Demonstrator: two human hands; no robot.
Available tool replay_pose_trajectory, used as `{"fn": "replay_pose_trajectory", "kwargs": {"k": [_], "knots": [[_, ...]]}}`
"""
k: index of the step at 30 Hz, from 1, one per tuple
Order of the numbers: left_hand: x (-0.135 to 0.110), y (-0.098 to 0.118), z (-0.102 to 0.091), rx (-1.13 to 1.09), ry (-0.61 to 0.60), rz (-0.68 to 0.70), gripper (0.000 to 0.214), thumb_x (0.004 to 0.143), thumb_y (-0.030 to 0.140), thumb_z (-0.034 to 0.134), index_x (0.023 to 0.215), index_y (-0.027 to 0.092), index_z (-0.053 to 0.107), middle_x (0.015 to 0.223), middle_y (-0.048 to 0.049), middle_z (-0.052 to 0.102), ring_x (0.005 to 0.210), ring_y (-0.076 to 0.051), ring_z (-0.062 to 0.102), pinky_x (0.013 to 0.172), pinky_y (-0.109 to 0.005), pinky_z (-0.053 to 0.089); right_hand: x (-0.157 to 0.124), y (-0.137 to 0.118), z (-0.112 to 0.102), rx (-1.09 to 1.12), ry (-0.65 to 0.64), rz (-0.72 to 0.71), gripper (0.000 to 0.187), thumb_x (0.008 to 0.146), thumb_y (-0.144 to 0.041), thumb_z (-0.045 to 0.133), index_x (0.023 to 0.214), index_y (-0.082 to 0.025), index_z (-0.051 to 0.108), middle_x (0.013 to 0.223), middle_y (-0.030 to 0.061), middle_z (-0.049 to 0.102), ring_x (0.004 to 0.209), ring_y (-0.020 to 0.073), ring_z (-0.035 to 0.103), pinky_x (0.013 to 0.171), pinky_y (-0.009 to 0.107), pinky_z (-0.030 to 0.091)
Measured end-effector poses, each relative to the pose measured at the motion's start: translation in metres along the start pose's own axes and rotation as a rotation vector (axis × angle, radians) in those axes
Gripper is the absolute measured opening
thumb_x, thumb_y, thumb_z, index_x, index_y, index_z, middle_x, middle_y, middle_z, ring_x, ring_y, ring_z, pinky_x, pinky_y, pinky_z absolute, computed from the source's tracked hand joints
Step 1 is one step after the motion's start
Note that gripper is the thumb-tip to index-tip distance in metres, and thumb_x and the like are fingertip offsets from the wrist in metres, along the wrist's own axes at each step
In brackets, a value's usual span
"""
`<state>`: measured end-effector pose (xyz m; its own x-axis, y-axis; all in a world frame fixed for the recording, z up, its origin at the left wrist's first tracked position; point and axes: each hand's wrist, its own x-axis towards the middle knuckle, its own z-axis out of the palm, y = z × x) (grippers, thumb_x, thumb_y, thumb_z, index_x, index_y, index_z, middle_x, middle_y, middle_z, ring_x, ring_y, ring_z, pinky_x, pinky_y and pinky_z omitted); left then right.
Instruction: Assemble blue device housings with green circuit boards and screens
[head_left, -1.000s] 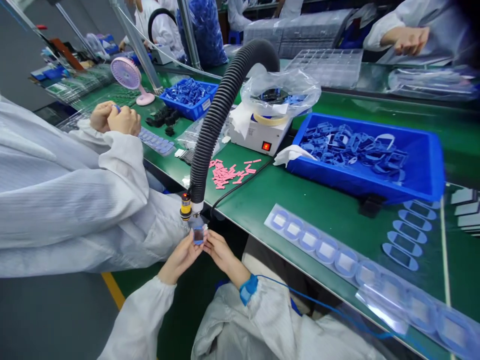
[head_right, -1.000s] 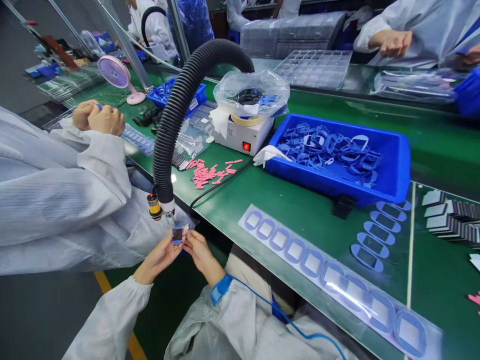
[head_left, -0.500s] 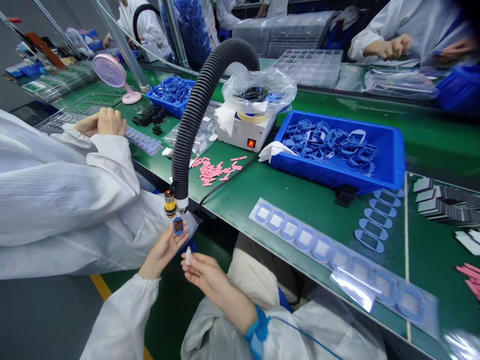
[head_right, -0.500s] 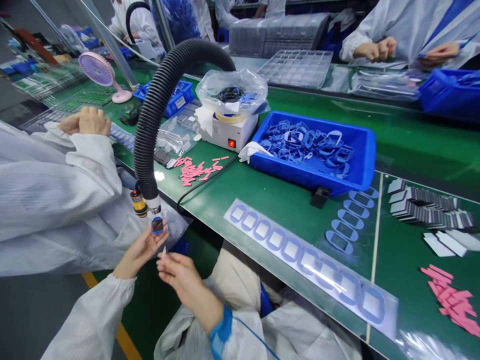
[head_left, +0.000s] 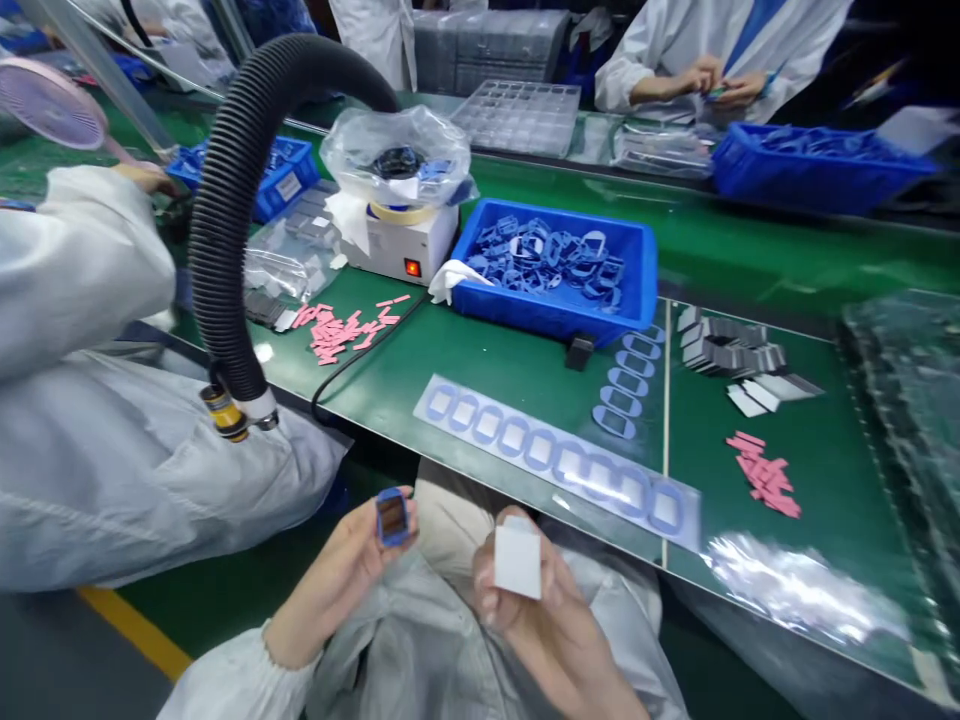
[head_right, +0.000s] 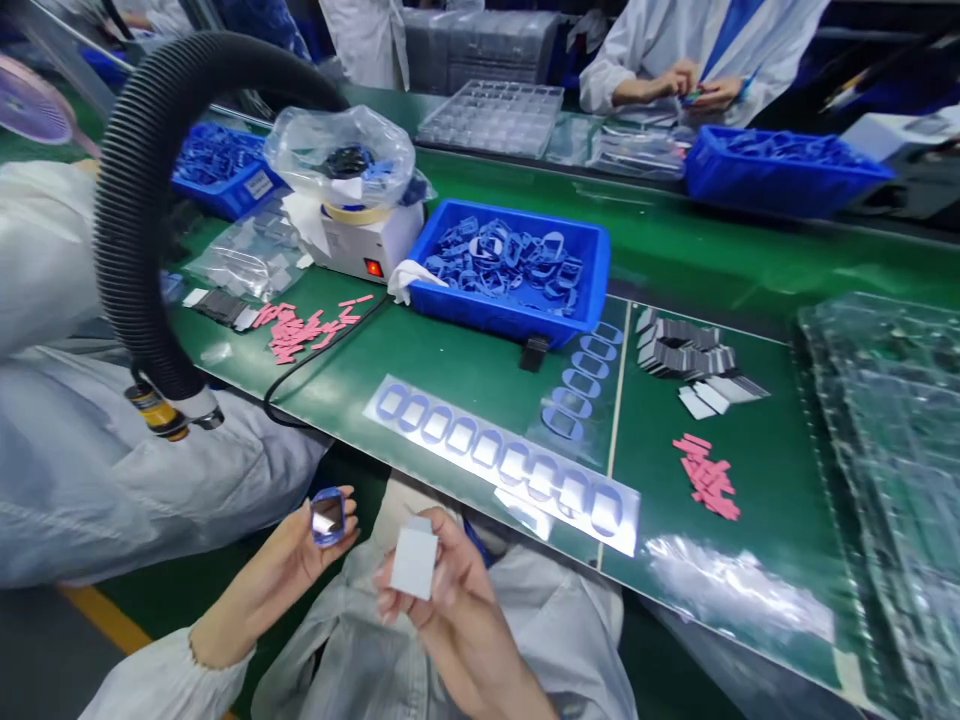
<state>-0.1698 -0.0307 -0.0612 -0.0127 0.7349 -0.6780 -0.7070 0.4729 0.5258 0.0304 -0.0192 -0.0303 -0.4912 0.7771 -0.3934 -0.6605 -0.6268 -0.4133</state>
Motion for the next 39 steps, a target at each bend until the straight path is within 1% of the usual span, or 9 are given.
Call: {"fn": "replay_pose_trajectory", "kwargs": {"k": [2,5,11,17,20,25,28,34,39], "knots": [[-0.009,-0.009,0.035,0.041,-0.162,-0.032,0.036,0.065,0.033,0.081,0.092,0.011,0.074,0.084,-0.0097,0.076,0.077,-0.02,0.071,0.079,-0.029,0.057,-0.006,-0.014,-0.006,-0.05,0.036,-0.083,0.051,0.055,-0.056,0.081,0.087,-0.024,0.058,0.065,0.0014,0.064,0.054,0.013,0.057,0.052,0.024,0.045],[-0.017,-0.017,0.079,0.071,-0.375,0.002,0.033,0.068,0.038,0.078,0.092,0.015,0.075,0.085,-0.0064,0.076,0.082,-0.017,0.07,0.079,-0.022,0.055,-0.014,-0.029,-0.014,-0.105,0.118,-0.188,0.047,0.058,-0.06,0.076,0.084,-0.025,0.058,0.059,0.0009,0.06,0.048,0.0132,0.051,0.045,0.024,0.043],[-0.021,-0.038,0.122,0.029,-0.531,-0.033,0.03,0.072,0.04,0.073,0.094,0.021,0.074,0.087,-0.0027,0.077,0.079,-0.014,0.071,0.073,-0.018,0.054,-0.029,-0.043,-0.025,-0.09,0.148,-0.316,0.035,0.066,-0.059,0.071,0.076,-0.026,0.06,0.055,-0.001,0.055,0.044,0.0108,0.047,0.044,0.023,0.041],[-0.022,-0.051,0.139,0.034,-0.555,-0.011,0.027,0.075,0.04,0.07,0.097,0.024,0.073,0.092,-0.0021,0.077,0.086,-0.015,0.071,0.076,-0.021,0.055,-0.039,-0.05,-0.034,-0.113,0.131,-0.398,0.029,0.072,-0.058,0.067,0.084,-0.031,0.064,0.058,-0.0005,0.058,0.046,0.0127,0.05,0.043,0.024,0.042],[-0.023,-0.053,0.146,0.034,-0.558,0.008,0.026,0.074,0.038,0.072,0.097,0.026,0.073,0.094,-0.0009,0.077,0.088,-0.015,0.071,0.078,-0.021,0.054,-0.046,-0.057,-0.037,-0.176,0.168,-0.521,0.024,0.078,-0.053,0.064,0.09,-0.033,0.066,0.063,0.001,0.064,0.051,0.0132,0.056,0.046,0.024,0.046],[-0.023,-0.058,0.153,0.035,-0.552,0.051,0.026,0.072,0.035,0.075,0.096,0.026,0.073,0.096,-0.0007,0.078,0.09,-0.016,0.071,0.082,-0.022,0.054,-0.058,-0.067,-0.04,-0.529,0.352,-0.85,0.021,0.078,-0.049,0.067,0.088,-0.03,0.07,0.068,0.0011,0.07,0.06,0.0163,0.066,0.053,0.027,0.053],[-0.022,-0.061,0.153,0.033,-0.579,0.073,0.025,0.075,0.033,0.072,0.099,0.025,0.072,0.099,-0.0006,0.077,0.093,-0.015,0.07,0.085,-0.021,0.053,-0.064,-0.067,-0.044,-0.762,0.37,-1.039,0.017,0.082,-0.038,0.066,0.097,-0.031,0.07,0.08,0.0005,0.074,0.073,0.0191,0.07,0.064,0.033,0.058],[-0.02,-0.067,0.153,0.041,-0.607,0.087,0.025,0.076,0.029,0.072,0.101,0.024,0.071,0.103,-0.0006,0.076,0.097,-0.014,0.07,0.086,-0.019,0.052,-0.068,-0.063,-0.035,-1.298,0.465,-1.265,0.023,0.082,-0.019,0.067,0.104,-0.023,0.07,0.095,0.004,0.073,0.086,0.026,0.068,0.07,0.042,0.058],[-0.021,-0.064,0.158,-0.026,-0.618,0.042,0.024,0.076,0.031,0.072,0.099,0.024,0.072,0.1,0.0,0.077,0.094,-0.014,0.071,0.085,-0.02,0.052,-0.068,-0.06,-0.033,-1.201,0.571,-1.319,0.016,0.085,-0.023,0.063,0.099,-0.024,0.07,0.088,0.0032,0.073,0.081,0.0255,0.07,0.067,0.042,0.058]]}}
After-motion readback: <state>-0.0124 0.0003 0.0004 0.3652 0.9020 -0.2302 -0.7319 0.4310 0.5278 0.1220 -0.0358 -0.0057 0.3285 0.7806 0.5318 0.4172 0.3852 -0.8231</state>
